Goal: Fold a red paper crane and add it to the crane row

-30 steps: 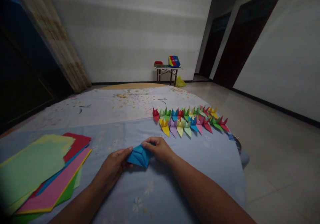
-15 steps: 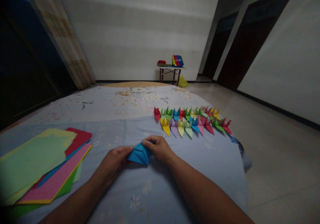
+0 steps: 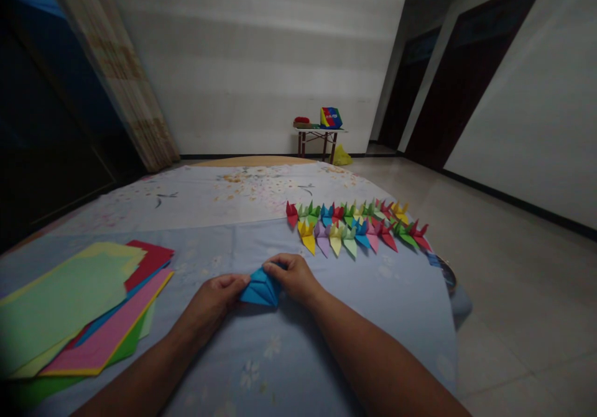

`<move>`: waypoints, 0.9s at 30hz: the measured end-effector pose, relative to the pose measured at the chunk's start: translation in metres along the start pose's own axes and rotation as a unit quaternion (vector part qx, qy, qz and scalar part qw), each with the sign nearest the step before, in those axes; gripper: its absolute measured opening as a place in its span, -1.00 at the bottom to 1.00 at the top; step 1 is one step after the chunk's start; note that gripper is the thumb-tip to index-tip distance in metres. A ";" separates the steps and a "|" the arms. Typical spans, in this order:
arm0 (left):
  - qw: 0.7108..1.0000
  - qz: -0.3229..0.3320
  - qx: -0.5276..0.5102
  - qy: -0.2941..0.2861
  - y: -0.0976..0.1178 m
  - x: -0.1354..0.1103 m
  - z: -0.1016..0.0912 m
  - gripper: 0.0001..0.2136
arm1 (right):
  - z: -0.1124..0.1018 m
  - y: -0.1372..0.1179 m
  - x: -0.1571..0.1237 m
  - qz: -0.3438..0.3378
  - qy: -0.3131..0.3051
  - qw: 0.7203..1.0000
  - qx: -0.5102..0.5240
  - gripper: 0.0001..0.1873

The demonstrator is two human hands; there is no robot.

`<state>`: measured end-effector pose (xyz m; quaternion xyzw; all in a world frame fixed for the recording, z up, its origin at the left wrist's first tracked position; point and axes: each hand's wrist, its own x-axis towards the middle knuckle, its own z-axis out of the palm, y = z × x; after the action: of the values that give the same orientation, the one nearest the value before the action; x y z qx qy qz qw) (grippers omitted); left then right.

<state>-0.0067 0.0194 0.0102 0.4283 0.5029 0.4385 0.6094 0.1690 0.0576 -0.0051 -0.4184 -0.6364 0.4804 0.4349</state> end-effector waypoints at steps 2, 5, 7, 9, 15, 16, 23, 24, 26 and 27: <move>1.000 -0.001 0.004 0.011 -0.001 0.000 0.000 -0.72 | 0.000 -0.001 -0.001 -0.001 0.000 1.000 -0.004 -0.72; 1.000 0.000 0.012 0.020 -0.002 0.002 -0.002 -0.70 | 0.000 -0.003 -0.001 0.000 -0.001 1.000 -0.005 -0.69; 1.000 0.005 0.020 0.012 -0.003 0.004 -0.005 -0.69 | 0.001 -0.004 -0.001 0.005 -0.001 1.000 0.004 -0.67; 1.000 0.007 0.024 0.001 -0.003 0.006 -0.007 -0.68 | 0.002 -0.005 -0.001 0.015 -0.001 1.000 0.020 -0.65; 1.000 0.007 0.004 -0.012 -0.001 0.005 -0.008 -0.66 | 0.005 -0.003 -0.001 0.028 -0.007 0.999 0.038 -0.63; 1.000 0.007 0.001 -0.013 -0.001 0.005 -0.007 -0.66 | 0.005 -0.003 -0.001 0.027 -0.007 0.999 0.039 -0.64; 0.999 0.023 0.026 0.004 -0.004 0.005 -0.006 -0.70 | 0.004 -0.007 -0.005 0.045 -0.024 0.997 0.065 -0.62; 0.999 0.027 0.033 0.007 -0.004 0.005 -0.006 -0.70 | 0.004 -0.007 -0.005 0.054 -0.024 0.996 0.070 -0.61; 0.998 0.036 0.047 0.013 -0.003 0.005 -0.006 -0.71 | 0.005 -0.006 -0.005 0.073 -0.020 0.994 0.080 -0.60; 0.998 0.040 0.052 0.016 -0.003 0.005 -0.006 -0.71 | 0.005 -0.006 -0.005 0.081 -0.017 0.993 0.086 -0.59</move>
<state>-0.0117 0.0238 0.0055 0.4716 0.5175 0.4427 0.5602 0.1646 0.0509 -0.0012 -0.4214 -0.5640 0.5738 0.4183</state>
